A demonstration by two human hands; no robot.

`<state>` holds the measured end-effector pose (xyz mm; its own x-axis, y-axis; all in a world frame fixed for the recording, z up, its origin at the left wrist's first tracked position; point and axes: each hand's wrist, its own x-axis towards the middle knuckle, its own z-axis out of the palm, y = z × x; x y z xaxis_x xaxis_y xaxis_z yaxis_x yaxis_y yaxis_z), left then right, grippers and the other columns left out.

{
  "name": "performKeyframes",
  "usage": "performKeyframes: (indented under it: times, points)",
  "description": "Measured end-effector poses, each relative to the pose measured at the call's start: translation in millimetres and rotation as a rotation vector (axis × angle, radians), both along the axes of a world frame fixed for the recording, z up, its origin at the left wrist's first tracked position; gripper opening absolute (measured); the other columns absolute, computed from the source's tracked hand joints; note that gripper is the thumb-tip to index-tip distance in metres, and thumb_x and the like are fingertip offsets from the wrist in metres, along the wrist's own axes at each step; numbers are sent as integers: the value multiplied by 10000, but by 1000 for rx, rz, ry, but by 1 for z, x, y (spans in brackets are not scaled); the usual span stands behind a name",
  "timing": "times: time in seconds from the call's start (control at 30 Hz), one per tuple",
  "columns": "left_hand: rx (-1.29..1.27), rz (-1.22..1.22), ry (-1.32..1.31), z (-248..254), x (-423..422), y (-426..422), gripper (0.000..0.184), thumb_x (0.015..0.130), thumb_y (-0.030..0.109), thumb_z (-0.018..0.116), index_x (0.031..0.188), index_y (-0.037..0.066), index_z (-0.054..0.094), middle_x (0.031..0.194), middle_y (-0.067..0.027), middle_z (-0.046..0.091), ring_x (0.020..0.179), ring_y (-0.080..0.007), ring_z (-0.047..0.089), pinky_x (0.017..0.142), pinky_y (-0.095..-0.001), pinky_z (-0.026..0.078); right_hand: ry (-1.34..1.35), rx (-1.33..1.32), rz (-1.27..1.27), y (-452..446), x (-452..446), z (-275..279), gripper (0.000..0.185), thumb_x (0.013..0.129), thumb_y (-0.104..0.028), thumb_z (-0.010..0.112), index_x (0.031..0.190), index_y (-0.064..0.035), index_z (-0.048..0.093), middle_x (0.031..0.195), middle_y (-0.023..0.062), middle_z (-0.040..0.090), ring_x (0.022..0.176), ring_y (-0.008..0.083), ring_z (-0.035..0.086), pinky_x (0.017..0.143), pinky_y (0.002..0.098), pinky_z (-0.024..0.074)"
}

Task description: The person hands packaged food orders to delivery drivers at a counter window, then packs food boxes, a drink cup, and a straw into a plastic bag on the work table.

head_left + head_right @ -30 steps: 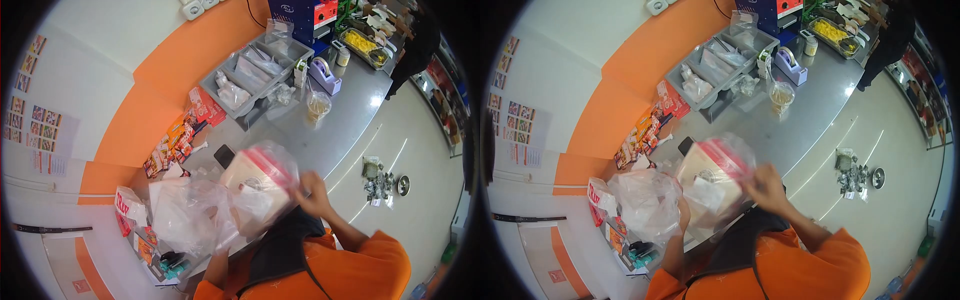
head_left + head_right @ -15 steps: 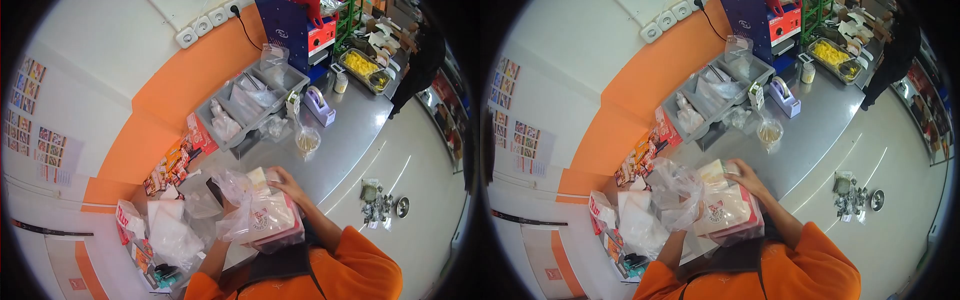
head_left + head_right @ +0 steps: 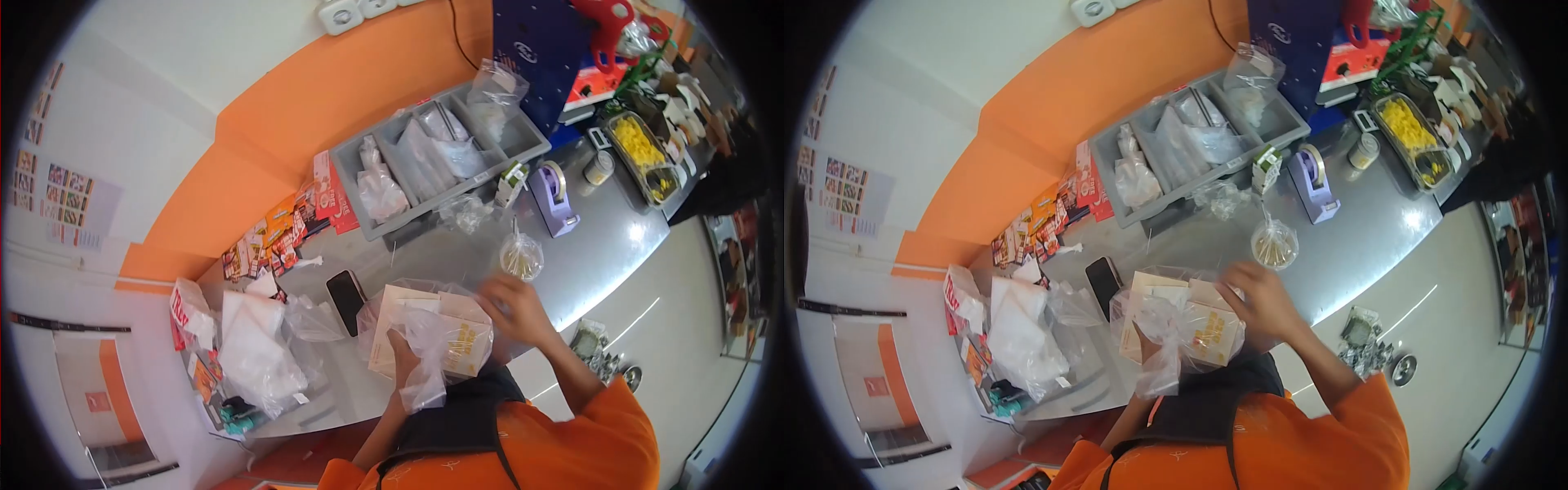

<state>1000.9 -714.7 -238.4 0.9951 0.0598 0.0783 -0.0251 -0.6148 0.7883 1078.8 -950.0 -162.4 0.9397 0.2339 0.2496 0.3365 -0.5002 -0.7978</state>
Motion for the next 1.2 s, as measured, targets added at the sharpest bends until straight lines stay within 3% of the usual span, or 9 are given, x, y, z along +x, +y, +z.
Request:
performKeyframes:
  times: [0.23,0.27,0.4,0.63,0.77,0.87,0.93,1.07,1.2]
  points:
    - [566,56,-83,-7,-1,3,129,793,70,619,897,59,543,993,-107,488,1001,-280,444,856,-461,293,-216,-129,-210,-63,206,34,132,844,-46,655,938,31,708,809,188,685,741,333,680,681,370,534]
    - [633,-9,-107,4,3,7,141,778,79,628,887,69,540,979,-96,488,981,-273,449,841,-457,292,-282,-204,-192,-90,248,11,140,807,-72,662,878,37,714,808,216,690,750,341,689,703,387,540]
    - [939,-152,-188,-2,4,19,160,744,117,639,860,102,531,931,-57,487,910,-247,472,808,-440,307,285,-876,85,-167,373,-113,228,697,-139,657,844,17,734,861,233,701,813,379,690,769,430,545]
    - [832,-284,-139,0,11,33,160,763,108,624,900,110,542,925,-59,503,897,-232,498,797,-397,335,370,-736,71,-162,374,-162,242,705,-124,656,872,34,733,968,252,705,935,391,688,837,442,539]
    - [702,-254,-5,20,3,31,176,784,83,602,953,89,554,956,-77,520,940,-245,511,811,-408,342,234,-887,139,-147,353,-88,197,711,-57,616,858,23,720,918,238,707,877,376,697,799,438,539]
    - [621,-269,47,35,10,25,207,781,58,590,986,70,559,993,-101,529,970,-265,514,833,-419,354,55,-103,-17,-143,349,-16,123,778,-36,602,875,21,653,714,145,663,650,219,646,623,347,504]
    - [572,-279,94,46,8,19,234,775,47,585,1007,51,561,1013,-116,531,984,-283,513,855,-426,369,-574,-158,-279,-134,372,11,108,837,-26,575,902,35,635,759,156,678,659,243,644,624,358,485]
    - [479,-316,109,80,16,19,294,762,38,583,1054,9,562,1024,-132,533,1010,-308,515,891,-422,405,-139,-484,-146,-178,463,-54,154,861,-89,584,964,21,616,954,211,661,854,282,629,765,386,486]
    - [450,-290,-62,79,17,26,302,733,67,624,1033,26,622,931,-90,561,960,-272,567,833,-381,439,-136,-703,39,-193,500,-102,268,845,-136,589,1068,13,590,1075,253,630,997,377,596,876,410,472]
